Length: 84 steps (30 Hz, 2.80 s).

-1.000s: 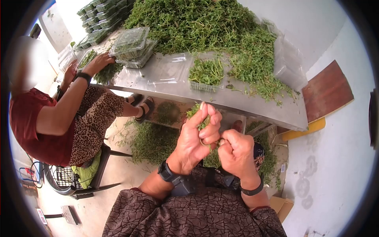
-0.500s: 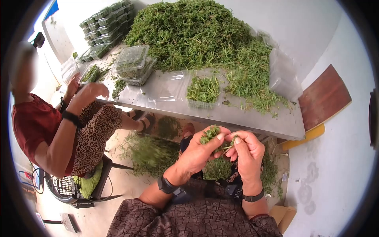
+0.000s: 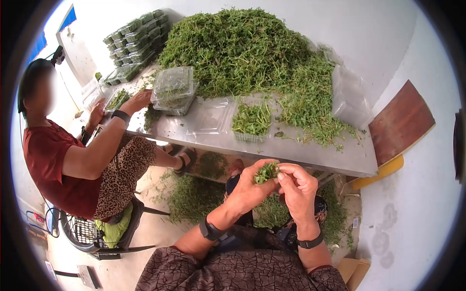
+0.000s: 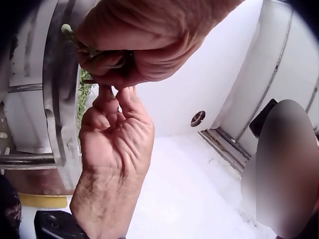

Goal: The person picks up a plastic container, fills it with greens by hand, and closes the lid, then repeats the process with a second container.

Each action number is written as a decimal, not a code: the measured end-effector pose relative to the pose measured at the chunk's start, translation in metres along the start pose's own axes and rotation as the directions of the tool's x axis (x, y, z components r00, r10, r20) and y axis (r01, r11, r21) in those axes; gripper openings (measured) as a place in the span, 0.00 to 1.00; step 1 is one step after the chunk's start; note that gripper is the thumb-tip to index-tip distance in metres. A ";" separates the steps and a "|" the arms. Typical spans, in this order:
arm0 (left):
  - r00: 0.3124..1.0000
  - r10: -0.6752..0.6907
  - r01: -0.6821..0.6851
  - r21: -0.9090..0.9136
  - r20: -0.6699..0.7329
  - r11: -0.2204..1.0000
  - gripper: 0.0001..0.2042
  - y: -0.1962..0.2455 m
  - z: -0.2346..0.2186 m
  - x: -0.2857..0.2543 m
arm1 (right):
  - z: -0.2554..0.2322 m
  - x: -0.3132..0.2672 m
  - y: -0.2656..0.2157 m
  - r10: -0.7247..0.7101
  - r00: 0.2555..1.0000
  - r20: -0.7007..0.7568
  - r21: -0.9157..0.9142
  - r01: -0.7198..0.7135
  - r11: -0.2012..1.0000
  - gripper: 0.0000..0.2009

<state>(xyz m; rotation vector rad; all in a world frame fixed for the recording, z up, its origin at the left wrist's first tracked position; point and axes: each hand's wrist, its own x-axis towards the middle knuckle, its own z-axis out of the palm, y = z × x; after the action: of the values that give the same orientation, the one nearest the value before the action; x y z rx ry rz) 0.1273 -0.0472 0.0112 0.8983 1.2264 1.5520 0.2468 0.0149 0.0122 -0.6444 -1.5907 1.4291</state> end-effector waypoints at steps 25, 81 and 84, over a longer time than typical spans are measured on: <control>0.820 0.571 -0.332 0.789 -0.029 0.517 0.34 0.066 -0.077 0.103 | -0.025 0.010 0.021 0.299 0.948 0.112 -0.094 -0.289 0.953 0.09; 0.944 0.195 -0.324 0.626 0.268 0.710 0.09 -0.096 -0.084 0.015 | -0.064 0.200 -0.035 -0.001 0.994 -0.106 -0.518 -0.054 0.854 0.13; 0.943 0.169 -0.317 0.627 0.285 0.712 0.10 -0.105 -0.085 0.019 | -0.071 0.197 -0.030 -0.024 0.997 -0.075 -0.458 -0.014 0.889 0.14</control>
<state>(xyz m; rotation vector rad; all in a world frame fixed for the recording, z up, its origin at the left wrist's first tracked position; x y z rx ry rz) 0.0662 -0.0469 -0.1109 1.7115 1.5861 1.1525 0.2187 0.2096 0.0893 -0.9554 -1.8802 1.0063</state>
